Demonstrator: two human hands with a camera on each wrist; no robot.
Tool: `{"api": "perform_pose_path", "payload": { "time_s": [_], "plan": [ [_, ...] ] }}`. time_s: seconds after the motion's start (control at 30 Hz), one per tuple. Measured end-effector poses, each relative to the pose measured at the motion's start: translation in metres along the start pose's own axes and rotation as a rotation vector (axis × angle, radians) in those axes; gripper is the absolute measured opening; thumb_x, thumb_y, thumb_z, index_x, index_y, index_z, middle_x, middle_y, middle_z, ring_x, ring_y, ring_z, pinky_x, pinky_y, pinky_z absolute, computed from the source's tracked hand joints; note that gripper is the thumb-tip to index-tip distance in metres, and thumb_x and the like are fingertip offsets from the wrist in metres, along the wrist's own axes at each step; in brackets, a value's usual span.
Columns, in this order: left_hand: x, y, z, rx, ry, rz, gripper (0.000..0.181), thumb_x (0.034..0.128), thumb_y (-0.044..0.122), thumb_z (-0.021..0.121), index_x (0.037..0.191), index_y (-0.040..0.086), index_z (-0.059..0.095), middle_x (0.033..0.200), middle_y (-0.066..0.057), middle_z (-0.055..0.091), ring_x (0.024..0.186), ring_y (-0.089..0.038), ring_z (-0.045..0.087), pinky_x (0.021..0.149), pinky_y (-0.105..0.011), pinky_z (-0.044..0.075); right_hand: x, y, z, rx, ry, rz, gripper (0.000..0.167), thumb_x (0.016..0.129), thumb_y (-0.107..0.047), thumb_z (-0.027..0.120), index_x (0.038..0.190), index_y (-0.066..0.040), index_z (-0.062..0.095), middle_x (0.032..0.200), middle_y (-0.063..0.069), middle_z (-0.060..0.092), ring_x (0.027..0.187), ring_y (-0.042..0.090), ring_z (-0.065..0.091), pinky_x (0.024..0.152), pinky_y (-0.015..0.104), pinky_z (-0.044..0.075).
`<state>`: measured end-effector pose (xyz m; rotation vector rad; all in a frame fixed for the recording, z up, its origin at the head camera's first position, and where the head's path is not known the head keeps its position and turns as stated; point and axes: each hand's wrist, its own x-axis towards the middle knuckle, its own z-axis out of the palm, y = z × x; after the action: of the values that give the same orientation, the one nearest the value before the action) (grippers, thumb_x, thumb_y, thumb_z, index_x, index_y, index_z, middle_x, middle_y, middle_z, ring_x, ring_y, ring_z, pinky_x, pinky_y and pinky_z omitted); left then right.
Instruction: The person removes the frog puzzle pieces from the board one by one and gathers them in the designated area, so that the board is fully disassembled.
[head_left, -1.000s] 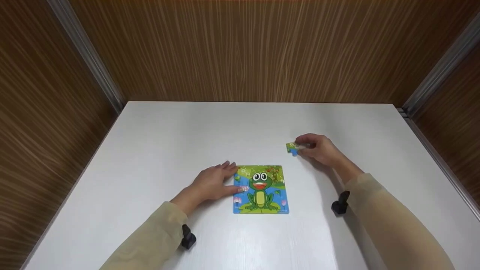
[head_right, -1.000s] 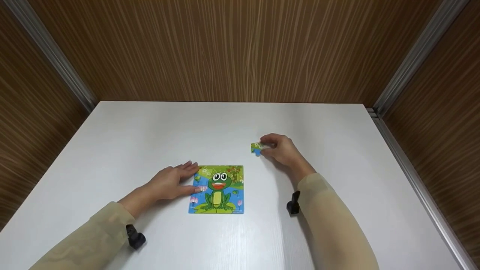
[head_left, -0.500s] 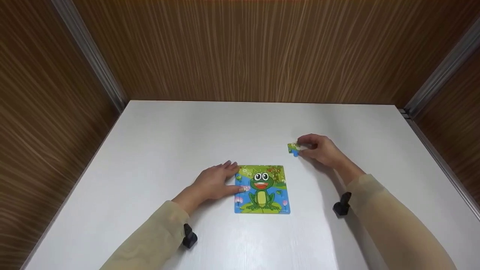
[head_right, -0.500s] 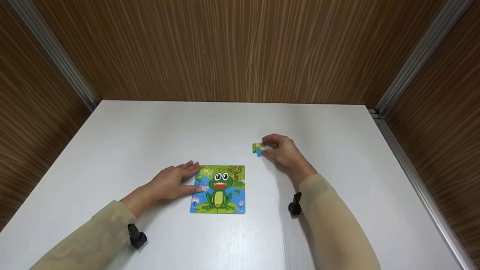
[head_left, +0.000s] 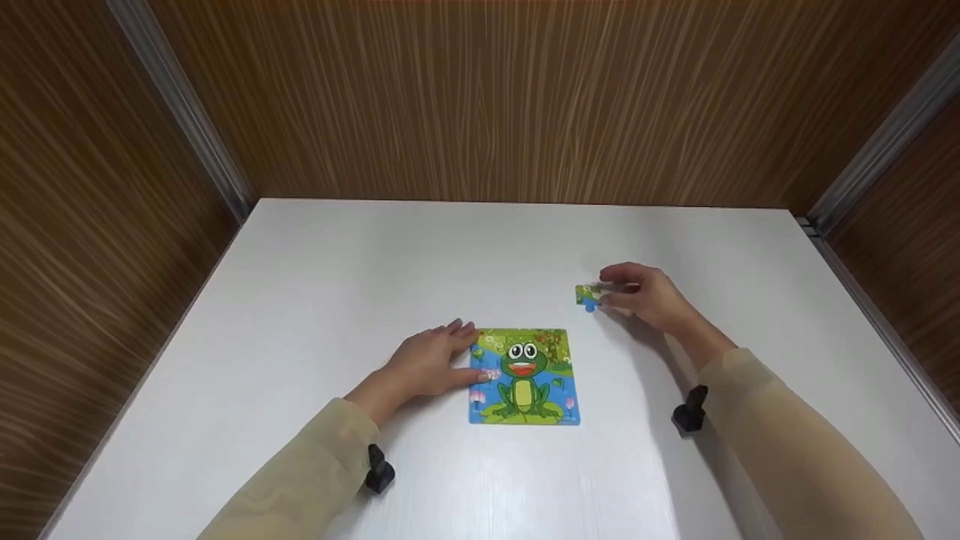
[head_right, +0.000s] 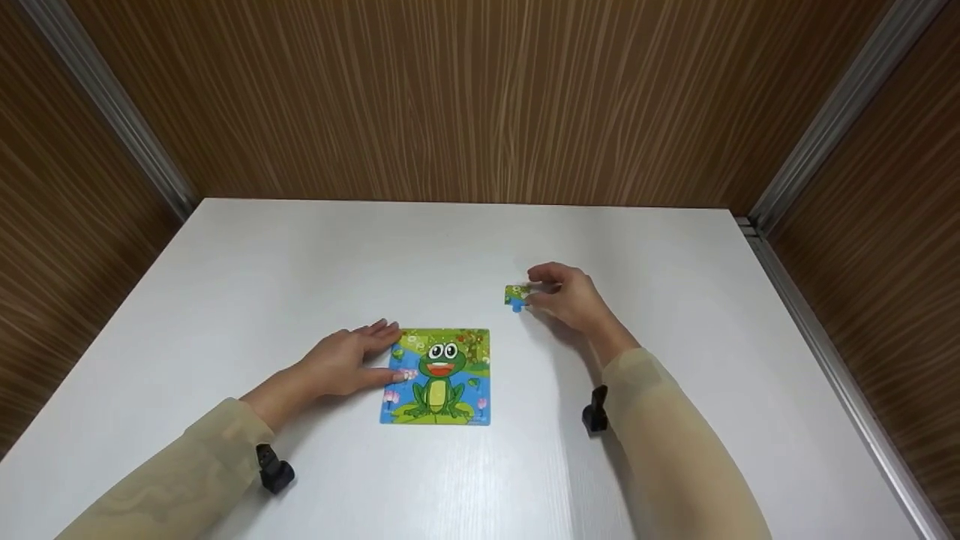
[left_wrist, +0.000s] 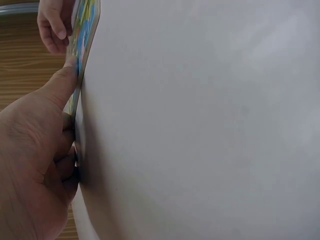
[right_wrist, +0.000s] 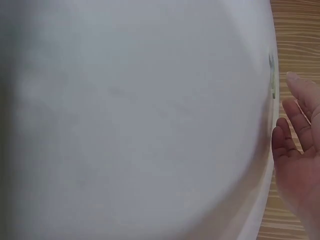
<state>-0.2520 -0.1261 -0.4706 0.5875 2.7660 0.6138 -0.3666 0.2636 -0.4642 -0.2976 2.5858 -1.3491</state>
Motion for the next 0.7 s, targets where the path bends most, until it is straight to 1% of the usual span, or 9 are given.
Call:
{"api": "perform_pose_path", "payload": {
  "time_s": [0.1, 0.2, 0.27, 0.37, 0.5, 0.63, 0.7],
  "plan": [
    [0.0, -0.001, -0.001, 0.006, -0.005, -0.004, 0.086, 0.0961, 0.067, 0.066, 0.164, 0.019, 0.043, 0.17, -0.003, 0.036, 0.159, -0.028, 0.028, 0.126, -0.052, 0.03, -0.001, -0.007, -0.002, 0.01, 0.0, -0.01, 0.045, 0.099, -0.013, 0.076, 0.142, -0.004, 0.064, 0.144, 0.013, 0.063, 0.132, 0.033, 0.055, 0.112, 0.047, 0.048],
    [0.0, -0.003, -0.002, 0.007, -0.004, -0.007, 0.086, 0.0965, 0.067, 0.065, 0.164, 0.019, 0.043, 0.171, -0.004, 0.035, 0.159, -0.028, 0.027, 0.126, -0.051, 0.029, -0.001, -0.018, 0.0, 0.006, -0.005, -0.049, 0.044, 0.1, -0.012, 0.075, 0.142, -0.003, 0.064, 0.143, 0.014, 0.063, 0.136, 0.034, 0.054, 0.114, 0.05, 0.046],
    [-0.001, -0.005, -0.002, 0.007, -0.001, -0.01, 0.087, 0.0964, 0.068, 0.065, 0.164, 0.019, 0.043, 0.171, -0.004, 0.035, 0.159, -0.029, 0.027, 0.126, -0.052, 0.03, -0.001, -0.027, 0.004, 0.006, -0.013, -0.087, 0.043, 0.099, -0.01, 0.076, 0.14, -0.001, 0.065, 0.142, 0.015, 0.064, 0.135, 0.034, 0.055, 0.114, 0.049, 0.047],
    [-0.001, -0.008, -0.003, 0.005, 0.019, -0.008, 0.086, 0.0962, 0.068, 0.065, 0.163, 0.017, 0.046, 0.17, -0.005, 0.037, 0.158, -0.031, 0.03, 0.125, -0.053, 0.031, 0.0, -0.04, 0.013, 0.017, -0.038, -0.143, 0.042, 0.097, -0.009, 0.078, 0.137, 0.001, 0.067, 0.138, 0.017, 0.067, 0.131, 0.033, 0.059, 0.111, 0.045, 0.05],
    [-0.001, -0.01, -0.004, 0.002, 0.03, -0.012, 0.086, 0.0958, 0.068, 0.066, 0.162, 0.018, 0.047, 0.169, -0.005, 0.038, 0.158, -0.031, 0.031, 0.125, -0.052, 0.031, -0.001, -0.057, 0.027, 0.017, -0.087, -0.197, 0.042, 0.096, -0.01, 0.08, 0.135, -0.001, 0.068, 0.133, 0.017, 0.069, 0.126, 0.033, 0.063, 0.107, 0.042, 0.052],
    [0.0, -0.009, -0.004, 0.0, 0.017, -0.02, 0.086, 0.0958, 0.069, 0.065, 0.163, 0.018, 0.046, 0.17, -0.005, 0.037, 0.159, -0.03, 0.029, 0.125, -0.051, 0.03, -0.003, -0.069, 0.042, -0.002, -0.144, -0.221, 0.042, 0.095, -0.01, 0.081, 0.135, -0.003, 0.069, 0.132, 0.016, 0.07, 0.124, 0.034, 0.064, 0.107, 0.043, 0.053],
    [0.001, -0.009, -0.004, 0.004, 0.017, -0.015, 0.086, 0.096, 0.068, 0.065, 0.163, 0.018, 0.046, 0.169, -0.005, 0.038, 0.158, -0.03, 0.03, 0.125, -0.052, 0.03, -0.005, -0.074, 0.05, 0.0, -0.177, -0.239, 0.042, 0.095, -0.01, 0.081, 0.135, -0.002, 0.069, 0.132, 0.017, 0.07, 0.123, 0.036, 0.064, 0.107, 0.046, 0.053]
  ]
}}
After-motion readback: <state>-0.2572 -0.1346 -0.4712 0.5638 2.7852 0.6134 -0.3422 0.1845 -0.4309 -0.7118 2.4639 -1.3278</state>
